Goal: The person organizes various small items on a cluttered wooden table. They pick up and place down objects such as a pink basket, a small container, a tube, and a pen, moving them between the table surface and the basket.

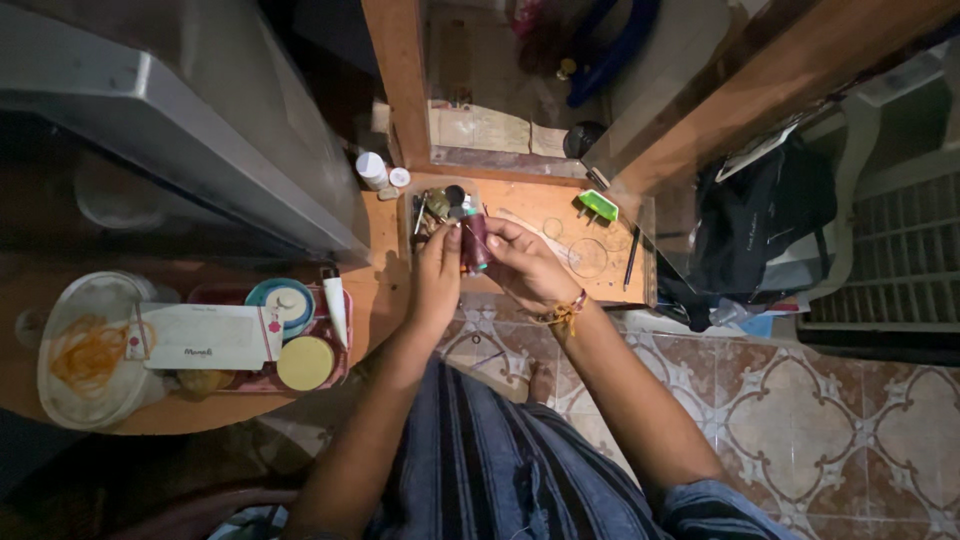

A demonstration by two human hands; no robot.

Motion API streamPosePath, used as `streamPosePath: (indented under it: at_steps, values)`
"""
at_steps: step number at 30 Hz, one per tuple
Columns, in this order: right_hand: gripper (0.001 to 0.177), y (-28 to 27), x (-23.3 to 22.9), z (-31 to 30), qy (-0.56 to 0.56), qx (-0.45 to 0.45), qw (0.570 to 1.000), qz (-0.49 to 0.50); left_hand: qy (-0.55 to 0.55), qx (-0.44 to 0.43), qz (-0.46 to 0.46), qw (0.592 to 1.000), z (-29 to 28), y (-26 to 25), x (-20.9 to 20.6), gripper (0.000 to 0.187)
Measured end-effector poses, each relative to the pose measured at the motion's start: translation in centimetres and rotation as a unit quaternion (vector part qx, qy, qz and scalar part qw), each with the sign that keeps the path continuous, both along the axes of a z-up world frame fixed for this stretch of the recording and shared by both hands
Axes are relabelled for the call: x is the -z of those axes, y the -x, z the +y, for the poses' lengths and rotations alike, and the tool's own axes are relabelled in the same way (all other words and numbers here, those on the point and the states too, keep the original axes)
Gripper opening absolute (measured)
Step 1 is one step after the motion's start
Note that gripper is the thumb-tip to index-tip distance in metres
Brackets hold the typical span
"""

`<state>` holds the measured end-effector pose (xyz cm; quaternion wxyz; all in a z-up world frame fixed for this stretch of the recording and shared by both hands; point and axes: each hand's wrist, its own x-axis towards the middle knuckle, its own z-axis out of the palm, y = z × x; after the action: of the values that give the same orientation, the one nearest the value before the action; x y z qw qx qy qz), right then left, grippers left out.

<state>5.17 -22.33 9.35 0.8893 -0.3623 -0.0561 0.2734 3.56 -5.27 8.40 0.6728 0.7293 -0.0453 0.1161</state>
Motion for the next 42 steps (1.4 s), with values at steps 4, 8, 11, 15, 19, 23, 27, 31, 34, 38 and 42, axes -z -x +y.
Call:
streamPosePath:
  at_steps: [4, 8, 11, 15, 19, 23, 27, 31, 34, 38, 42]
  values:
    - [0.039, 0.1, 0.5, 1.0, 0.007, 0.018, 1.000, -0.012, -0.057, -0.022, 0.063, 0.996, -0.2, 0.8, -0.7, 0.044]
    - [0.040, 0.3, 1.2, 1.3, 0.044, 0.025, 0.999, -0.017, -0.073, -0.019, 0.019, 0.997, -0.2, 1.0, -1.0, 0.045]
    - [0.040, 0.3, 1.1, 0.9, 0.011, -0.011, 1.000, 0.004, -0.105, -0.021, 0.022, 0.994, 0.5, 0.7, 0.2, 0.045]
    - [0.041, 0.5, 1.4, 1.0, 0.005, -0.012, 1.000, 0.013, -0.081, -0.020, 0.083, 0.993, 1.0, 0.9, 1.1, 0.048]
    - [0.041, 0.6, 1.9, 2.6, 0.042, 0.034, 0.998, -0.018, -0.119, -0.042, -0.054, 0.991, 0.8, 1.4, -0.2, 0.045]
    - [0.041, 0.9, 1.7, 2.2, 0.026, 0.005, 1.000, 0.009, -0.046, -0.002, 0.032, 0.998, 0.9, 1.3, 0.2, 0.042]
    - [0.038, 1.4, 1.5, 0.6, -0.046, -0.042, 0.998, 0.022, -0.141, 0.009, 0.104, 0.984, 2.1, 1.0, 2.7, 0.043]
    - [0.039, 0.4, 1.6, 0.0, 0.044, 0.025, 0.999, 0.005, -0.097, -0.043, 0.074, 0.992, 2.7, 0.9, 2.8, 0.028]
    - [0.039, -0.8, 3.7, -0.9, 0.215, 0.094, 0.972, -0.004, -0.100, -0.097, 0.048, 0.989, 3.7, 1.3, 2.6, 0.021]
    - [0.041, -1.3, 7.9, -1.2, 0.348, 0.123, 0.929, -0.032, -0.149, -0.123, -0.034, 0.981, 5.2, 2.1, 1.3, 0.016]
    - [0.043, -1.5, 9.8, -0.7, 0.364, 0.141, 0.915, -0.104, -0.211, -0.121, 0.144, 0.959, 6.0, 2.9, -1.4, 0.034]
